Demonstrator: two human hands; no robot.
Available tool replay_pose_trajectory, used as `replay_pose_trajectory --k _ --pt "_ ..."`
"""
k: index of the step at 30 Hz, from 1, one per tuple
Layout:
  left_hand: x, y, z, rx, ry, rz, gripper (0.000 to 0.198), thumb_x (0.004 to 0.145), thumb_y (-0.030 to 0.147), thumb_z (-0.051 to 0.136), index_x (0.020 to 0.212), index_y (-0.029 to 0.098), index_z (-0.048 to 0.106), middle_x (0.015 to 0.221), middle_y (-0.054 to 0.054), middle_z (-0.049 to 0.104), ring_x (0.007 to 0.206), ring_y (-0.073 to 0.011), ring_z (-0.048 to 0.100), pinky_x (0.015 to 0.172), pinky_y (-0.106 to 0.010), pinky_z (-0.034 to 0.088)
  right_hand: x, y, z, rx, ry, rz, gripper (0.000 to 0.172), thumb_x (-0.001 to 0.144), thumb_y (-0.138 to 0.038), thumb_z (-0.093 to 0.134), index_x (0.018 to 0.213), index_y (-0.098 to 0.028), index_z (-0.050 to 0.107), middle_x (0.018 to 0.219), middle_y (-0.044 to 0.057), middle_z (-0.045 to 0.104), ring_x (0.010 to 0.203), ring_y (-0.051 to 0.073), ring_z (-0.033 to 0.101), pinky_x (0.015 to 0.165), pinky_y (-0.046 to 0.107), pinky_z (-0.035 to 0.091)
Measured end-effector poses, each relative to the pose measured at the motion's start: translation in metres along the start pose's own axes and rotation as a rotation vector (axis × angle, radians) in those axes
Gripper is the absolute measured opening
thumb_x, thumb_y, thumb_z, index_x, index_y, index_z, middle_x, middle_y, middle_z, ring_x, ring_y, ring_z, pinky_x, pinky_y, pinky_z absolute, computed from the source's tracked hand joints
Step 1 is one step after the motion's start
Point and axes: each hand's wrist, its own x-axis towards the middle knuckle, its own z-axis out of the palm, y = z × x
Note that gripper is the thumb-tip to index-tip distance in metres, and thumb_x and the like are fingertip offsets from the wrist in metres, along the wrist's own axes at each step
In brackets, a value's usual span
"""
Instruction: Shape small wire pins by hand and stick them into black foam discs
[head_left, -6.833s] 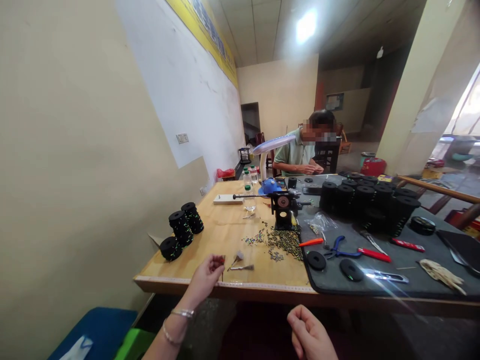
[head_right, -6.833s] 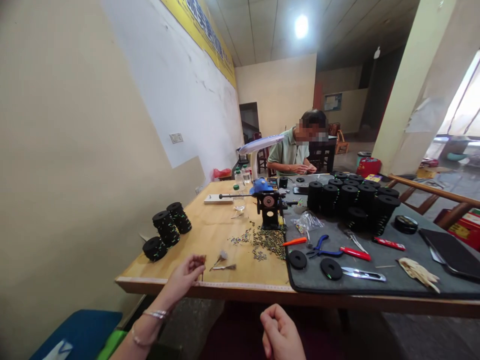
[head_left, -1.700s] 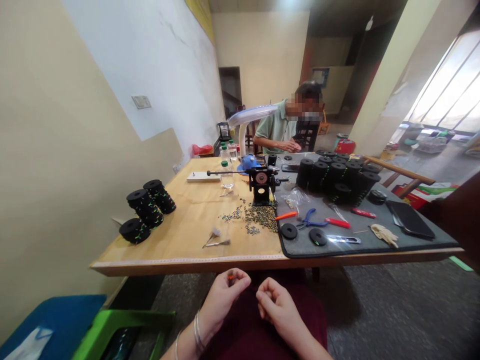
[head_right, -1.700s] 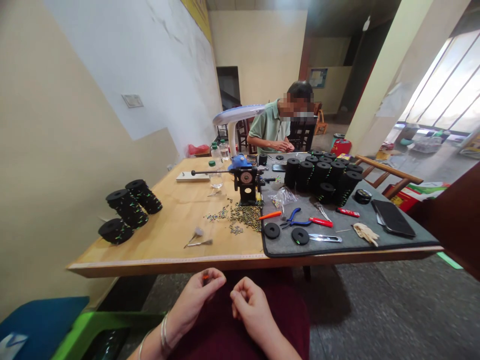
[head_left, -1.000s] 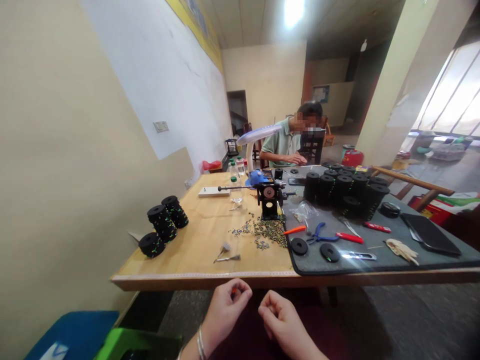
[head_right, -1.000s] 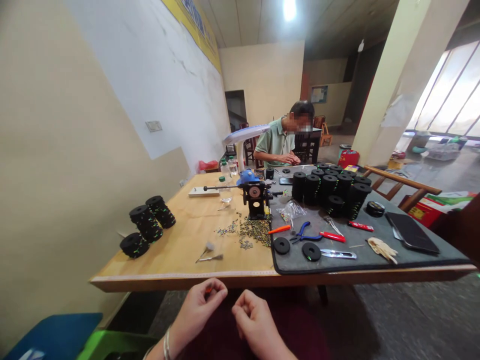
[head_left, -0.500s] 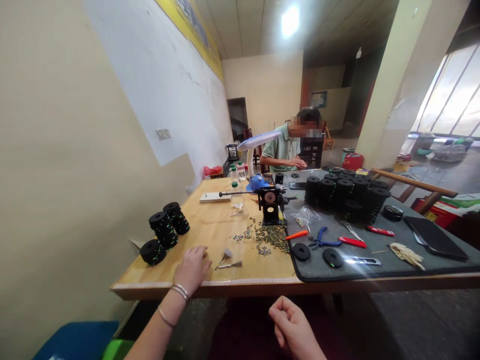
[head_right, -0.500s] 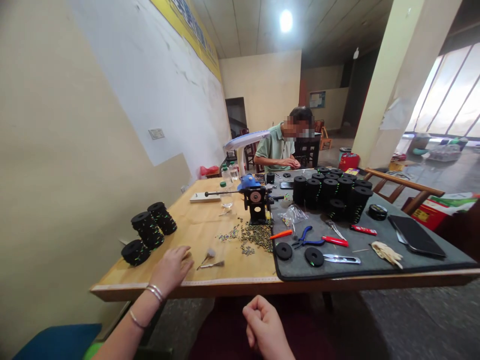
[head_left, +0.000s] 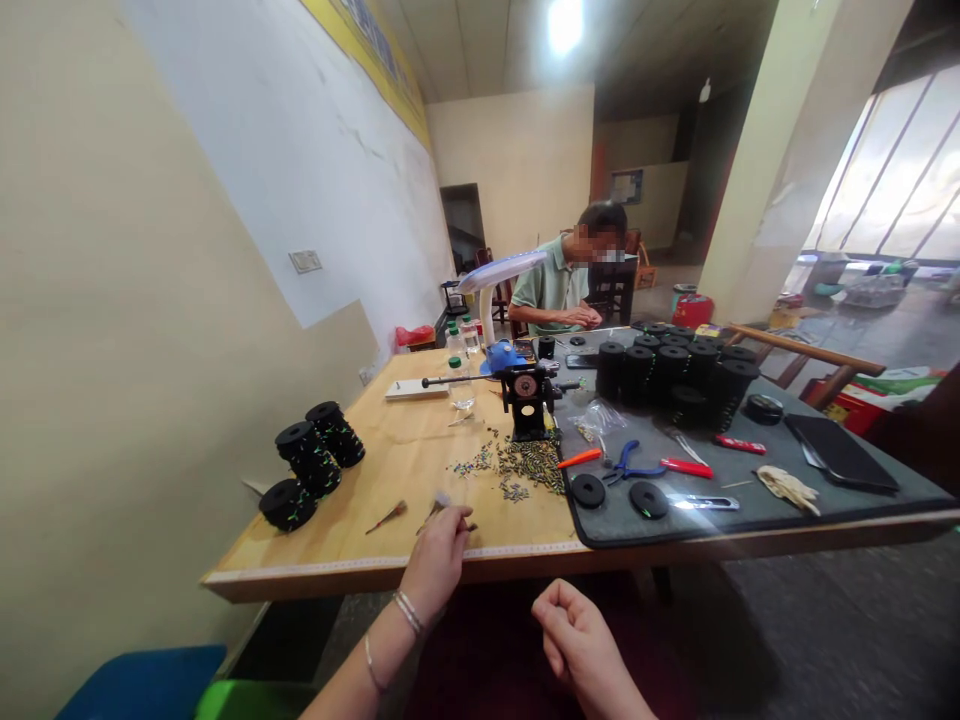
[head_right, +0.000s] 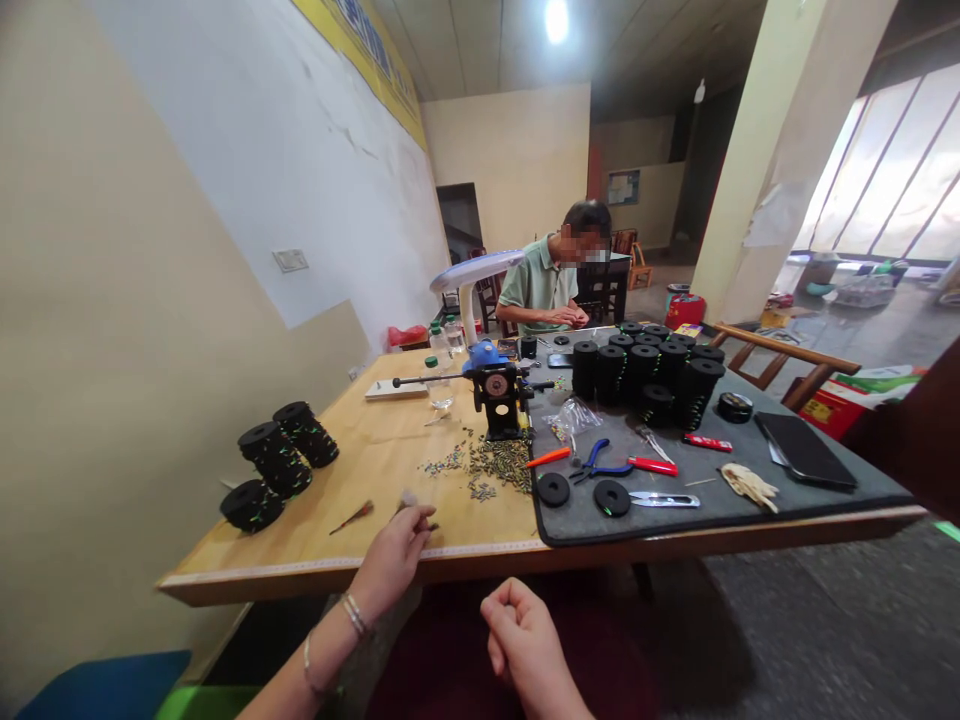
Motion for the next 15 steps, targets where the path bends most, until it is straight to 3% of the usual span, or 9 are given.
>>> replay_pose_trajectory --k 4,7,11,15 --pt "-0.032 0.021 0.012 -0.685 -0.181 -0.253 0.022 0.08 0.028 0.053 0.095 0.013 0.053 0.075 -0.003 0.057 0.058 -0.012 0.053 0.052 -0.024 0.044 -0.003 -0.006 0.004 -0.006 -0.007 -0.009 0.048 0.069 -0.06 0.059 0.072 -0.017 0.039 0.034 -0.01 0.037 0.03 0.0 0.022 0.034 0.012 0.014" --pt "-0.053 0.036 0.025 -1.032 -0.255 -0.43 0.024 0.072 0.028 0.064 0.086 0.014 0.051 0.071 0.0 0.054 0.057 -0.0089 0.051 0.048 -0.019 0.04 -0.006 -0.01 0.007 -0.032 -0.005 -0.003 0.047 0.068 -0.059 0.059 0.072 -0.016 0.042 0.034 -0.009 0.039 0.03 0.001 0.025 0.035 0.013 0.015" --pt "-0.066 0.046 0.035 -1.191 -0.283 -0.567 0.029 0.068 0.029 0.071 0.08 0.014 0.05 0.072 0.0 0.053 0.063 -0.0092 0.052 0.047 -0.017 0.04 -0.006 -0.012 0.009 -0.076 0.003 0.025 0.047 0.067 -0.059 0.06 0.071 -0.015 0.043 0.034 -0.009 0.04 0.03 0.001 0.027 0.035 0.013 0.016" --pt "-0.068 0.048 0.036 -1.152 -0.304 -0.565 0.03 0.068 0.032 0.071 0.077 0.013 0.051 0.07 0.0 0.054 0.057 -0.0071 0.047 0.046 -0.017 0.041 -0.005 -0.013 0.01 -0.114 0.011 0.029 0.047 0.065 -0.059 0.061 0.069 -0.015 0.043 0.034 -0.009 0.041 0.03 0.001 0.028 0.036 0.014 0.019"
